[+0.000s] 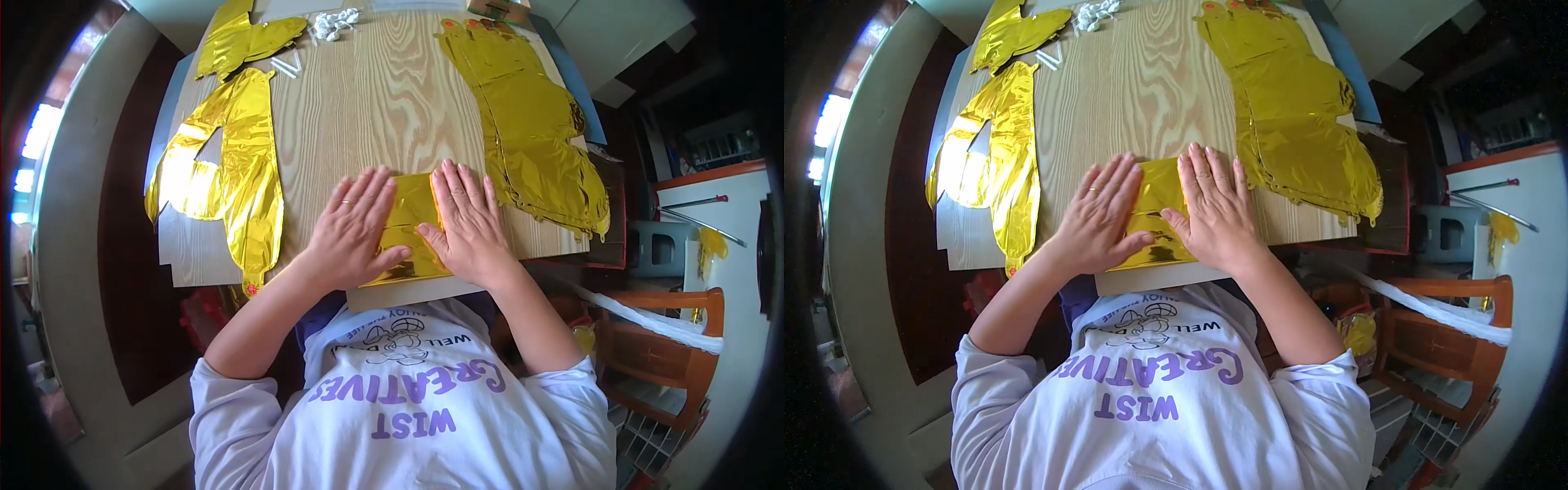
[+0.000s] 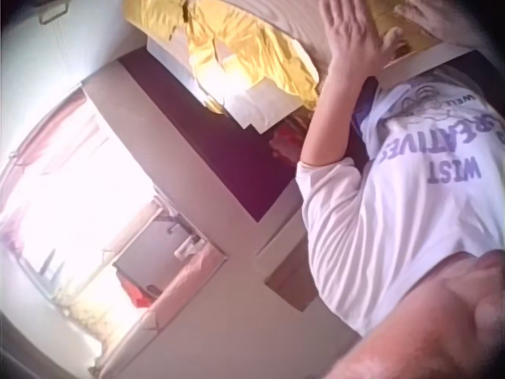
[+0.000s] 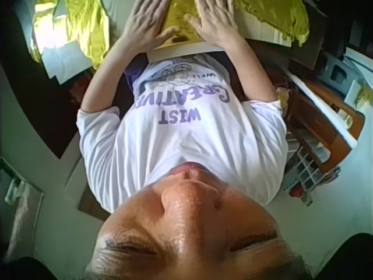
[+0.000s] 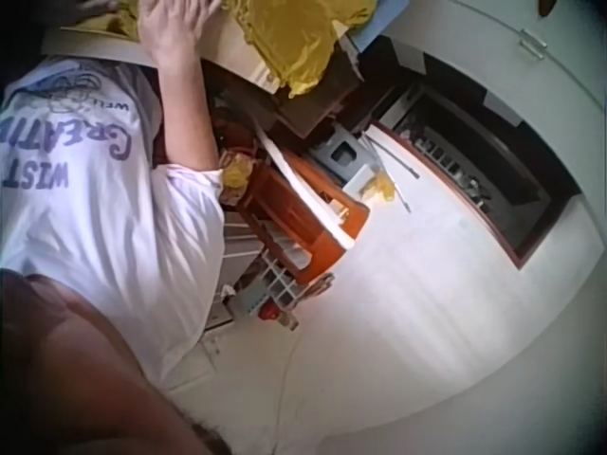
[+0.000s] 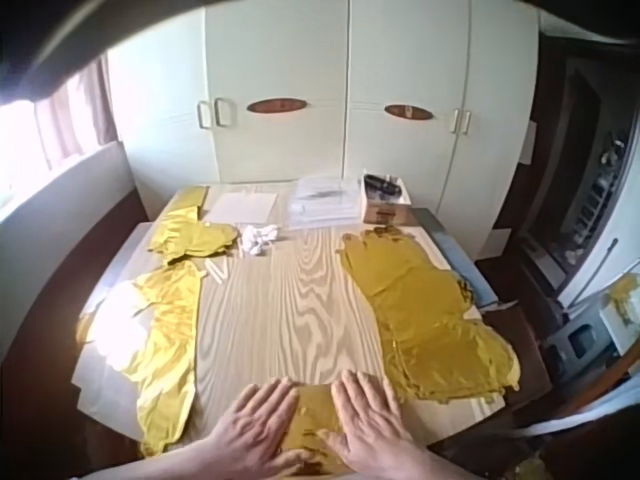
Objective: Folding gold foil letter balloons into neat squares at a table.
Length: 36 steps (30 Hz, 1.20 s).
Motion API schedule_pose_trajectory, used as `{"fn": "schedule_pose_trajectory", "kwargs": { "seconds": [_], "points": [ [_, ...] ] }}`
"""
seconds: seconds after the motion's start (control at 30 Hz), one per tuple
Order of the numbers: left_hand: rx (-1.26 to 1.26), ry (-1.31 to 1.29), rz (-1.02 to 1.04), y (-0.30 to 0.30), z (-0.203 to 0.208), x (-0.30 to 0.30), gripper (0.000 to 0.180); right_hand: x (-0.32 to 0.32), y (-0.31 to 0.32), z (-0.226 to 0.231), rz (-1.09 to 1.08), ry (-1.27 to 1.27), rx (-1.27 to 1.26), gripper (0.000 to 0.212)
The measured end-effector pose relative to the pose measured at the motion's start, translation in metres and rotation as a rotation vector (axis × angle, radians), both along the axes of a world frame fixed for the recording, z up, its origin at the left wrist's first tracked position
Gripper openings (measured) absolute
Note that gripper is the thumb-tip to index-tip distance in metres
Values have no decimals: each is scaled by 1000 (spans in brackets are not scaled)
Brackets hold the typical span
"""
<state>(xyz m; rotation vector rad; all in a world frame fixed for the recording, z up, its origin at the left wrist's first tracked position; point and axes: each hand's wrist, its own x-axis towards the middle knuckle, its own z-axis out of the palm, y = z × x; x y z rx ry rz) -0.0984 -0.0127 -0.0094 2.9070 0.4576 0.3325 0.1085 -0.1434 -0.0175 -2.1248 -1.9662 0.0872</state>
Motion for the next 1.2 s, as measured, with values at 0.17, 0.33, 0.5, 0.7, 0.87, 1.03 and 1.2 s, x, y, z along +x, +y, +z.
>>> {"fn": "schedule_pose_trajectory", "kwargs": {
  "seconds": [0.17, 0.33, 0.5, 0.7, 0.87, 1.03, 1.2],
  "points": [
    [11, 122, 113, 14, 6, -39, 101, 1, 1, -1, 5, -16, -6, 80],
    [-53, 104, 221, 8, 28, -43, 99, 1, 1, -1, 10, -6, 6, 81],
    [-148, 22, 200, -41, 24, -24, 93, 0, 3, 2, 9, 18, -6, 79],
    [-118, 63, 91, -60, 12, -32, 92, 0, 1, 3, 9, 0, -25, 78],
    [-159, 119, 115, -51, 25, -44, 91, 0, 1, 3, 6, -2, -16, 79],
    [-141, -79, 229, -41, 35, 2, 90, -1, 3, 1, 7, 9, -5, 80],
    [-36, -39, 287, -34, -3, 5, 90, 1, 3, 2, 14, 5, -2, 81]
  ]
}}
